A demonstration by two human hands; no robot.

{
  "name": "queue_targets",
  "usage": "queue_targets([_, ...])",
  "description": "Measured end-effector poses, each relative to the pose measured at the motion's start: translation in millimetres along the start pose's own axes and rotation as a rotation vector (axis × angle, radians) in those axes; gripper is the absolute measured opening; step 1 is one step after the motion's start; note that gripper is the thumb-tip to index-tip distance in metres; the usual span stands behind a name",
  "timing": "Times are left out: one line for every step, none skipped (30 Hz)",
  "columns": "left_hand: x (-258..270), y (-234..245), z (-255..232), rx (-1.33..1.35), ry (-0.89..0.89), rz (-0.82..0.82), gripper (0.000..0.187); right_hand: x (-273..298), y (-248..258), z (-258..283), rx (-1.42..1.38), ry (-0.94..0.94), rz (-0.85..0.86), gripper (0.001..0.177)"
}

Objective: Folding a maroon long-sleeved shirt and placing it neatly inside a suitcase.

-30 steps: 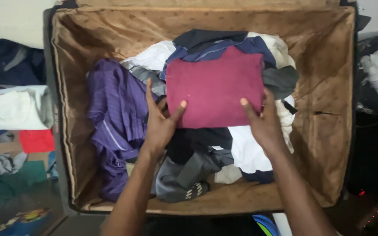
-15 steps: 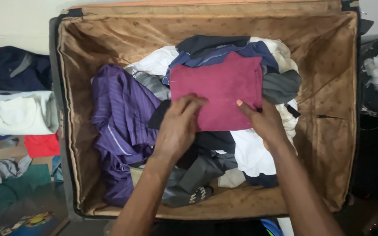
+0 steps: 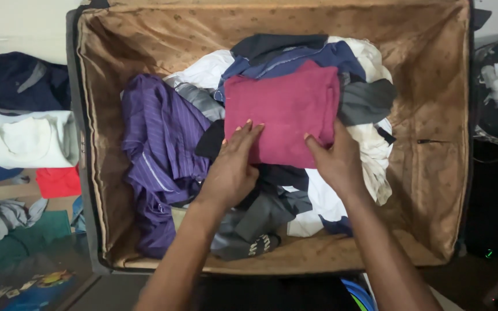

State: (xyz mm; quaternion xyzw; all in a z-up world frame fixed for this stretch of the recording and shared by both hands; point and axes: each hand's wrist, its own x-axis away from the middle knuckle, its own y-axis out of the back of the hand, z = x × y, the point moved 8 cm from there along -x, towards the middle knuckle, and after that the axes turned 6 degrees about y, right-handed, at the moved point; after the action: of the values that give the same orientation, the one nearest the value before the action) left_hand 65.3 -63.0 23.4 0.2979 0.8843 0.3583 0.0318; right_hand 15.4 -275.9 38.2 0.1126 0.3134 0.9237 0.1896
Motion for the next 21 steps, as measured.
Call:
queue_targets([2, 0, 4, 0.0, -0.001, 0.0, 0.084, 3, 0, -3, 0.001, 0.0, -0.001, 0.046])
queue_targets([4, 3, 3, 0.093, -0.056, -0.018, 0.083, 5, -4, -8, 0.017, -0.036, 0.036, 0.043])
queue_targets([6, 7, 3, 0.184, -0.111, -0.038, 0.082, 7, -8, -12, 0.032, -0.071, 0.072, 0.039])
queue_targets([6, 6, 4, 0.182, -0.113, -0.039, 0.082, 11, -7, -13, 0.031, -0.069, 0.07, 0.039])
queue_targets([5, 4, 11, 0.288, -0.047, -0.018, 0.076, 13, -9, -3, -0.043, 0.053, 0.097, 0.035])
queue_targets([4, 2, 18, 0.394, 0.02, 0.004, 0.07, 17, -11, 7, -0.116, 0.175, 0.125, 0.032])
queue_targets([4, 1, 21, 0.387, 0.021, 0.003, 0.07, 22, -14, 13, -0.123, 0.177, 0.125, 0.032])
queue_targets([4, 4, 37, 0.624, 0.155, -0.066, 0.06, 27, -19, 15, -0.101, 0.135, 0.166, 0.029])
queue_targets([5, 0, 51, 0.867, 0.289, -0.137, 0.054, 32, -22, 16, -0.072, 0.097, 0.208, 0.026])
queue_targets([8, 13, 43, 0.869, 0.287, -0.141, 0.054, 42, -24, 29, -0.07, 0.101, 0.209, 0.026])
queue_targets([12, 14, 45, 1.119, 0.456, -0.077, 0.059, 55, -25, 60, -0.052, 0.332, 0.198, 0.032])
queue_targets([18, 14, 43, 1.365, 0.629, -0.01, 0.067, 71, -27, 90, -0.033, 0.564, 0.187, 0.04])
queue_targets([22, 23, 42, 1.367, 0.626, -0.014, 0.067, 79, -34, 91, -0.033, 0.568, 0.188, 0.04])
queue_targets([23, 27, 33, 1.582, 0.597, 0.078, 0.077, 96, -45, 104, 0.047, 0.771, 0.229, 0.044])
queue_targets([26, 32, 24, 1.793, 0.562, 0.176, 0.087, 115, -57, 115, 0.128, 0.973, 0.27, 0.048])
queue_targets([33, 25, 46, 1.793, 0.56, 0.173, 0.087, 119, -57, 126, 0.128, 0.976, 0.271, 0.048])
queue_targets([40, 24, 64, 1.797, 0.446, 0.199, 0.07, 126, -68, 135, 0.175, 0.959, 0.394, 0.047])
queue_targets([48, 23, 81, 1.797, 0.333, 0.224, 0.055, 134, -78, 142, 0.222, 0.94, 0.517, 0.047])
queue_targets([54, 6, 111, 1.8, 0.334, 0.225, 0.055, 136, -80, 140, 0.225, 0.939, 0.519, 0.047])
queue_targets([59, -3, 136, 1.427, 0.17, 0.184, 0.046, 137, -82, 136, 0.228, 0.917, 0.534, 0.047])
queue_targets([65, -14, 158, 1.049, 0.017, 0.145, 0.038, 139, -85, 132, 0.23, 0.892, 0.547, 0.047])
